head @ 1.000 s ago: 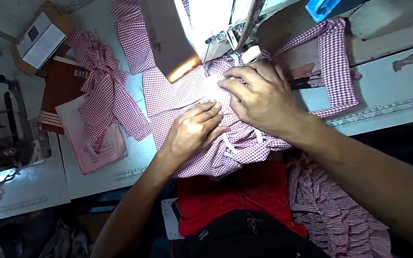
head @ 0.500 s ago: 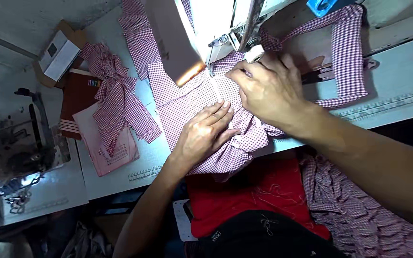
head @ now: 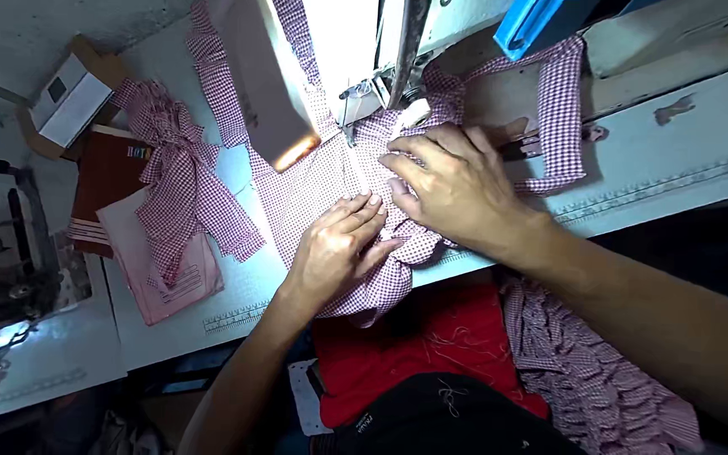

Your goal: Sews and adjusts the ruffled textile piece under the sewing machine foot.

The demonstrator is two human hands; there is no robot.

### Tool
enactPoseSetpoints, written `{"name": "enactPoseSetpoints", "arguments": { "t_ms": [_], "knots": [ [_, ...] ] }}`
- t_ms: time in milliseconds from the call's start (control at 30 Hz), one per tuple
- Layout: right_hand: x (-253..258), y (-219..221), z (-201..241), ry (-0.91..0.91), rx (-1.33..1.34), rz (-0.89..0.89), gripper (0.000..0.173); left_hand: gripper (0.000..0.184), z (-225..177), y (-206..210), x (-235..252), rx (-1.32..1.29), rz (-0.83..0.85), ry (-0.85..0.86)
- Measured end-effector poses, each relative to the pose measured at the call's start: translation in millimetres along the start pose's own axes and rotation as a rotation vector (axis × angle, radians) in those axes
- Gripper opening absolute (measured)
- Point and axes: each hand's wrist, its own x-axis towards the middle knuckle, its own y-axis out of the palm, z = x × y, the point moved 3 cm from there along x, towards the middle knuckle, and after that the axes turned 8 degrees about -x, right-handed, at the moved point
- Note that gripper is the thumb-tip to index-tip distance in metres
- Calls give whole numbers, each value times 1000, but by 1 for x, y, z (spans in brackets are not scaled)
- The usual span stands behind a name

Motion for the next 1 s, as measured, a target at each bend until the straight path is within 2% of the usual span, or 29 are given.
{"name": "enactPoseSetpoints", "arguments": {
  "t_ms": [133, 333, 600, 733, 833, 900, 1000],
  "knots": [
    [1, 0, 2, -89, 38, -62, 29, 33, -3, 1, 1, 12, -3, 16],
    [8, 2, -1, 15, -73, 4, 29, 30, 0, 0, 0, 21, 3, 27],
    [19, 4, -5, 33, -99, -52, 25, 31, 0, -2, 1, 24, 11, 22],
    [5, -16, 18, 29, 95, -169, 27, 36, 4, 0, -3, -15, -5, 14],
    [-11, -2, 26, 34, 218, -104, 26, 42, 18, -7, -1, -12, 37, 113],
    [-14, 6, 18, 66, 217, -79, 28, 29, 21, -13, 5, -18, 52, 148],
    [-18, 3, 11, 64, 209, -58, 28, 16, 5, -13, 11, 13, 23, 65]
  ]
}}
